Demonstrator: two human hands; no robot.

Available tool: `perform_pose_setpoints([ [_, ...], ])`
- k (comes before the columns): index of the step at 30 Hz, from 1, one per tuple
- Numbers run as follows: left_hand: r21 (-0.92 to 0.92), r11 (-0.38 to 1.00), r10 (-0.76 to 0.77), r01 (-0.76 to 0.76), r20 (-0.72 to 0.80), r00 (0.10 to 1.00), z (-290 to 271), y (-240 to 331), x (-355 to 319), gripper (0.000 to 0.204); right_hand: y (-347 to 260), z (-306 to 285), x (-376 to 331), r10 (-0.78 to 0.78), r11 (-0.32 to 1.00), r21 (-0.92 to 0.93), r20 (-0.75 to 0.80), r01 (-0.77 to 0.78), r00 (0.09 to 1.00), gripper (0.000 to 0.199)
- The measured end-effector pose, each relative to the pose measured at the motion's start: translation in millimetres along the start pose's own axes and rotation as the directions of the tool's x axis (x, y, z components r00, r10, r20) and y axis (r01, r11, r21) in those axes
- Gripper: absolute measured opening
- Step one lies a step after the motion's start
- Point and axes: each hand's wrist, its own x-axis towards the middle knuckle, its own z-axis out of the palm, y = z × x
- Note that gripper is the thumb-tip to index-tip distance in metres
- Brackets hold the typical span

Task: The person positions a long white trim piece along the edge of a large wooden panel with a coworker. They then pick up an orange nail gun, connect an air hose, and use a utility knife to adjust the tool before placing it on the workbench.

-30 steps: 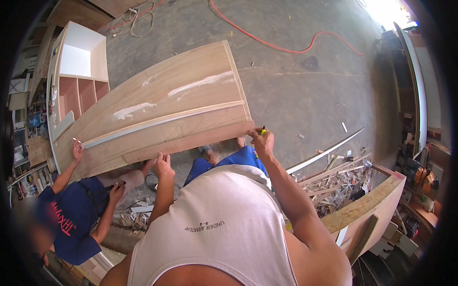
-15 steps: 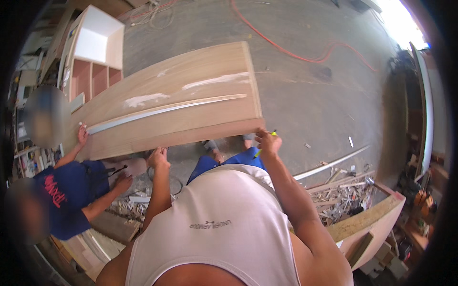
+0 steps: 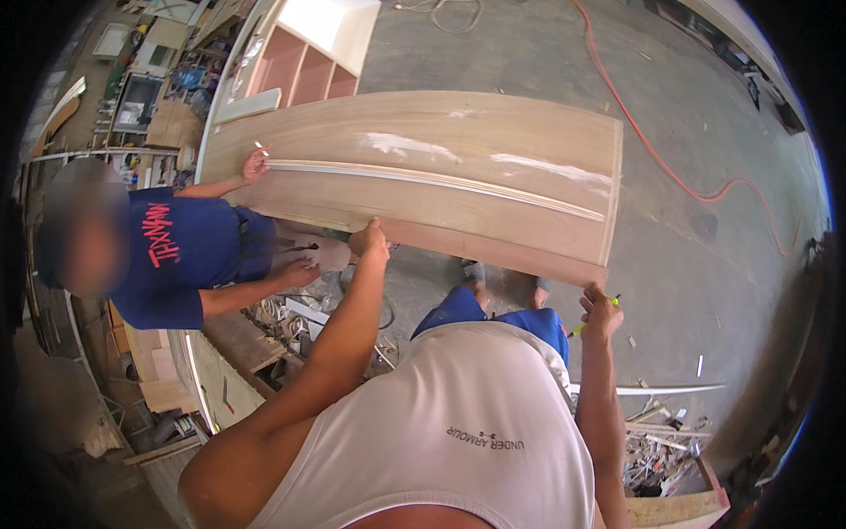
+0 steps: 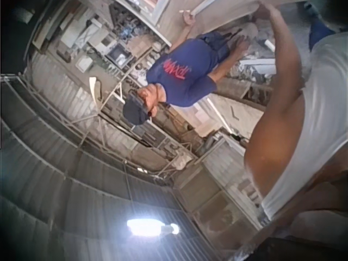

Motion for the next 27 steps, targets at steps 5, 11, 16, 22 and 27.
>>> perform_pose_setpoints([
  [5, 0.004, 0.999, -0.046, 0.047, -0.101, 0.994, 9, 18, -46, 0.043, -4, -5, -3, -0.007, 0.999, -0.033, 0.008, 0.007, 1.0, 0.021],
  [11, 0.33, 0.813, 0.522, -0.479, -0.05, 0.851, 1, 12, -14, 0.052, -1, -1, -1, -0.049, 0.999, -0.019, 0.053, 0.05, 0.997, 0.019],
  [16, 0.351, 0.797, 0.488, -0.491, 0.105, 0.867, -9, -12, 36, 0.055, -7, 5, -5, -0.021, 1.0, -0.023, -0.004, 0.02, 1.0, 0.019],
  [22, 0.133, 0.908, 0.388, -0.397, 0.092, 0.917, -32, -29, 98, 0.038, -11, 12, -4, -0.014, 1.0, -0.017, -0.017, 0.014, 1.0, 0.016],
  [27, 0.095, 0.976, 0.184, -0.195, 0.116, 0.976, -17, 11, 39, 0.028, -5, 11, -3, -0.008, 0.999, 0.045, -0.075, 0.012, 0.997, 0.019],
])
